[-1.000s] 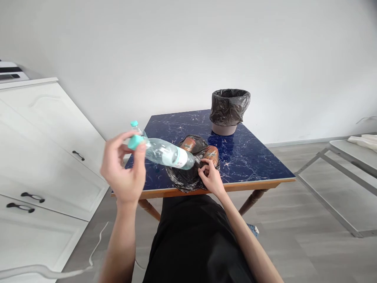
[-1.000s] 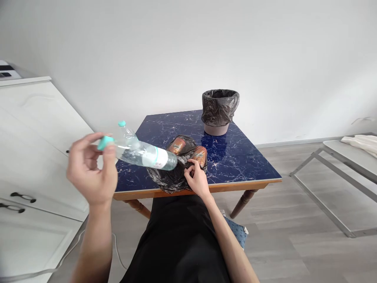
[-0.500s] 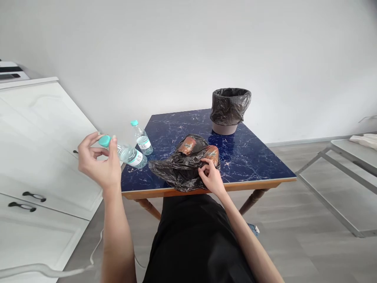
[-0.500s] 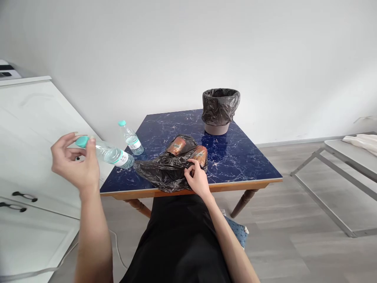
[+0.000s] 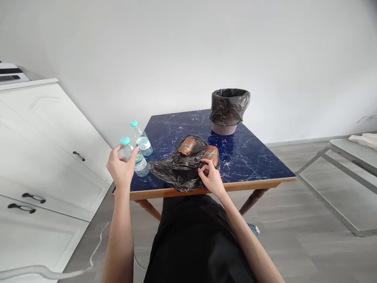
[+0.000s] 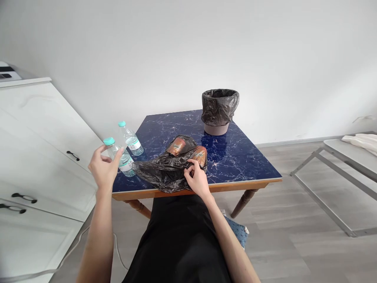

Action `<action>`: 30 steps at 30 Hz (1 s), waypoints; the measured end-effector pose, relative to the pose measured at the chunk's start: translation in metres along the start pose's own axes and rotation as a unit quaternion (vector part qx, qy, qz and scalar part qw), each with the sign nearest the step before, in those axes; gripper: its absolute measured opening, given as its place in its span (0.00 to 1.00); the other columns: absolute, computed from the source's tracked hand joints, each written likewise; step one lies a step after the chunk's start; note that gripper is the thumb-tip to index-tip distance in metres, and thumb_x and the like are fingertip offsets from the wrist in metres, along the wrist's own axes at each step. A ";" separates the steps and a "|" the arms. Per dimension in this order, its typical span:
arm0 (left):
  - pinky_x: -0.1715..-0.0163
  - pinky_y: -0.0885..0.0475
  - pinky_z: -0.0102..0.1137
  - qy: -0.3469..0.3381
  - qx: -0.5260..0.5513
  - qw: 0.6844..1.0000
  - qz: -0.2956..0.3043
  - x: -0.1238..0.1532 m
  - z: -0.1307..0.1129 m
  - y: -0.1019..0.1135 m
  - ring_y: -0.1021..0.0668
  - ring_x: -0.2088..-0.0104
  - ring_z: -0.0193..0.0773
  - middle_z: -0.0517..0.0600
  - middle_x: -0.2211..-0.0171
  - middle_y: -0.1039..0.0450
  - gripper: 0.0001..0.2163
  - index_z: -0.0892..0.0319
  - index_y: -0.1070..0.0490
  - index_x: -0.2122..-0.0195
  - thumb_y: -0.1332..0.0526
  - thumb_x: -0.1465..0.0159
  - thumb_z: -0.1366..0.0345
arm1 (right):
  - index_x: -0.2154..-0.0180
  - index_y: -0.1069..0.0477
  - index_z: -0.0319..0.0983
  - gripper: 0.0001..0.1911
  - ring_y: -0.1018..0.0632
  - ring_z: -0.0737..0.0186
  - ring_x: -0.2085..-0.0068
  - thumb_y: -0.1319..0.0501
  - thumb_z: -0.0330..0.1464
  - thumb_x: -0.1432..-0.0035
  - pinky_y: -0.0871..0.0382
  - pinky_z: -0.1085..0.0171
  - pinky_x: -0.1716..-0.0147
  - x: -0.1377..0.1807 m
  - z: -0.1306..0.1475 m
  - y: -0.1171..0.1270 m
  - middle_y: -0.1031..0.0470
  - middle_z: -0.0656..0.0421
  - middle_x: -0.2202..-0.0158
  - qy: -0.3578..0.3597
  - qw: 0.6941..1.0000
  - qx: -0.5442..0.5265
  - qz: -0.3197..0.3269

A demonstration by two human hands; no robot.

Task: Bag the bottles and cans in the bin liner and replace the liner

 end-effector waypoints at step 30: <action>0.47 0.25 0.50 0.142 -0.133 0.951 0.239 0.015 0.089 -0.092 0.21 0.41 0.69 0.70 0.43 0.22 0.34 0.61 0.32 0.41 0.37 0.35 0.36 | 0.41 0.35 0.42 0.21 0.28 0.60 0.72 0.42 0.41 0.32 0.35 0.63 0.68 0.000 0.002 0.000 0.25 0.63 0.69 0.001 1.000 0.003 0.001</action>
Point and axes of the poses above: each hand's wrist, its own x-axis away from the middle knuckle, its own y-axis out of the back of the hand, z = x × y, the point moved 5 cm from there along -x, towards the middle knuckle
